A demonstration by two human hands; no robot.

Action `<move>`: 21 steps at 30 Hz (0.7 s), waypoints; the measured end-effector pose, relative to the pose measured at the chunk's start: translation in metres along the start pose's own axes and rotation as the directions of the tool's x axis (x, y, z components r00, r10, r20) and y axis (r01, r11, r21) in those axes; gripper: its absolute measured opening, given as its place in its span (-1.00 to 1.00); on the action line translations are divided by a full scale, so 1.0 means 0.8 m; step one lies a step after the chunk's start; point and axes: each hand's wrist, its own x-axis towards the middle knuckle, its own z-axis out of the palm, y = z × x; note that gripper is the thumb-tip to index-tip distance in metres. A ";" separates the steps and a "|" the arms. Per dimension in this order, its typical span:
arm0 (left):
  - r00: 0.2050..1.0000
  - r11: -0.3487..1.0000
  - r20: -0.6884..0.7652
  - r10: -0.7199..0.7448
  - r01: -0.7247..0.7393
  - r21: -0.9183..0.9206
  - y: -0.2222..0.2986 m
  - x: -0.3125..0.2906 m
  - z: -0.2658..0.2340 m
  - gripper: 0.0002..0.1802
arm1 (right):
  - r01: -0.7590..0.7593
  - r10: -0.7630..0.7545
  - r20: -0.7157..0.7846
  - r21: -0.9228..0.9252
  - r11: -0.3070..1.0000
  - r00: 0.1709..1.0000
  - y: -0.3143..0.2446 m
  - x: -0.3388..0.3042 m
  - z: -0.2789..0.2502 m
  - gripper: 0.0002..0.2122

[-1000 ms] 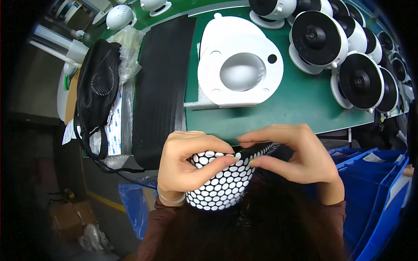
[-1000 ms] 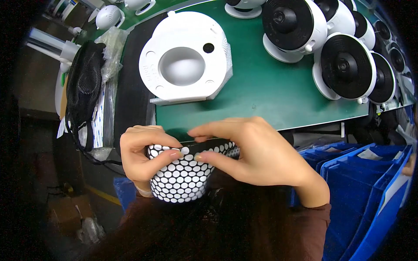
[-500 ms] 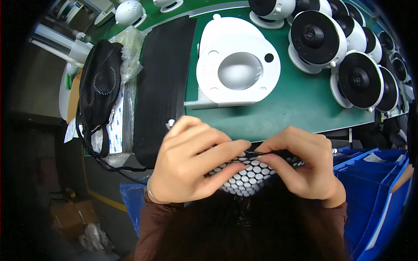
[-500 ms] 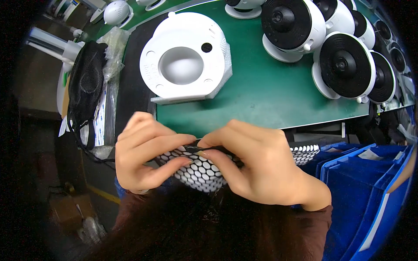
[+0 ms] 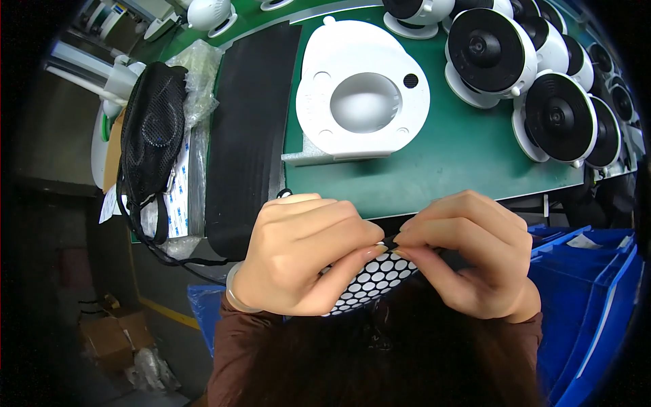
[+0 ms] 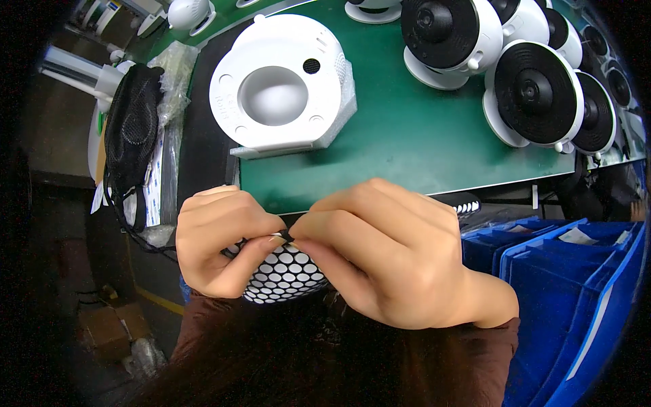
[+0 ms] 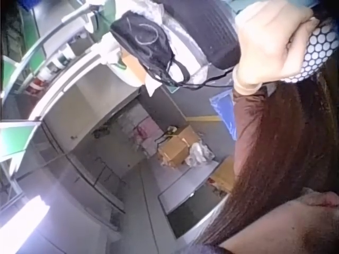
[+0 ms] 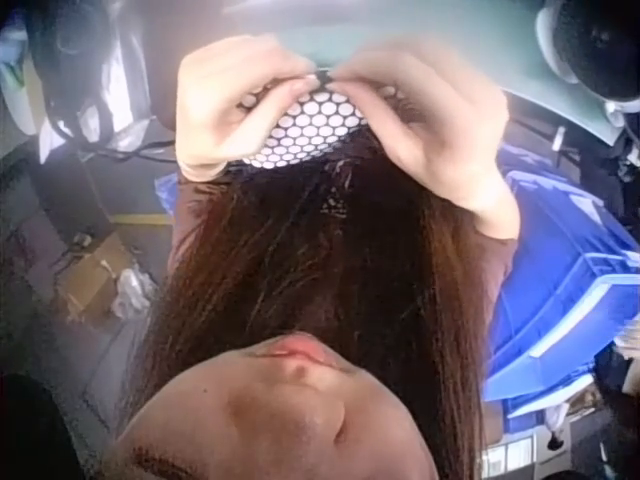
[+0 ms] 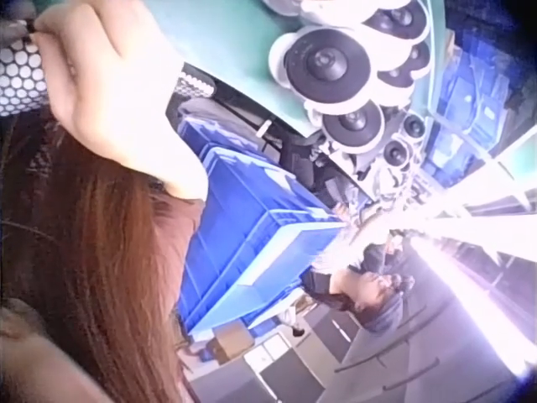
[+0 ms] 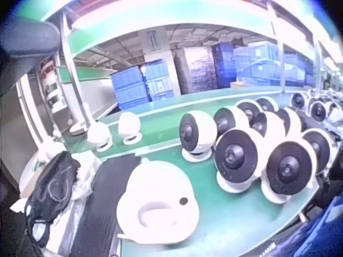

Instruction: Assembling security camera housings by attaching internal components and seals on a production line.

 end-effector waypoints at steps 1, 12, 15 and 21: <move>1.000 1.000 0.001 -0.002 0.002 0.000 0.001 0.000 0.000 -0.85 | -0.013 0.013 0.001 -0.013 1.000 1.000 -0.002 0.001 -0.001 -0.83; 0.999 0.999 -0.014 -0.037 0.037 0.012 0.006 0.003 0.001 -0.84 | -0.038 0.050 0.110 -0.101 0.994 0.993 -0.008 0.015 -0.008 -0.84; 0.996 0.995 -0.016 -0.091 0.091 0.028 0.006 0.003 0.001 -0.87 | -0.030 0.043 0.103 -0.120 0.992 0.994 -0.006 0.018 -0.005 -0.84; 0.990 0.991 -0.056 -0.129 0.126 -0.051 -0.002 -0.001 0.002 -0.90 | -0.022 0.041 0.096 -0.194 0.981 0.995 -0.006 0.018 0.005 -0.83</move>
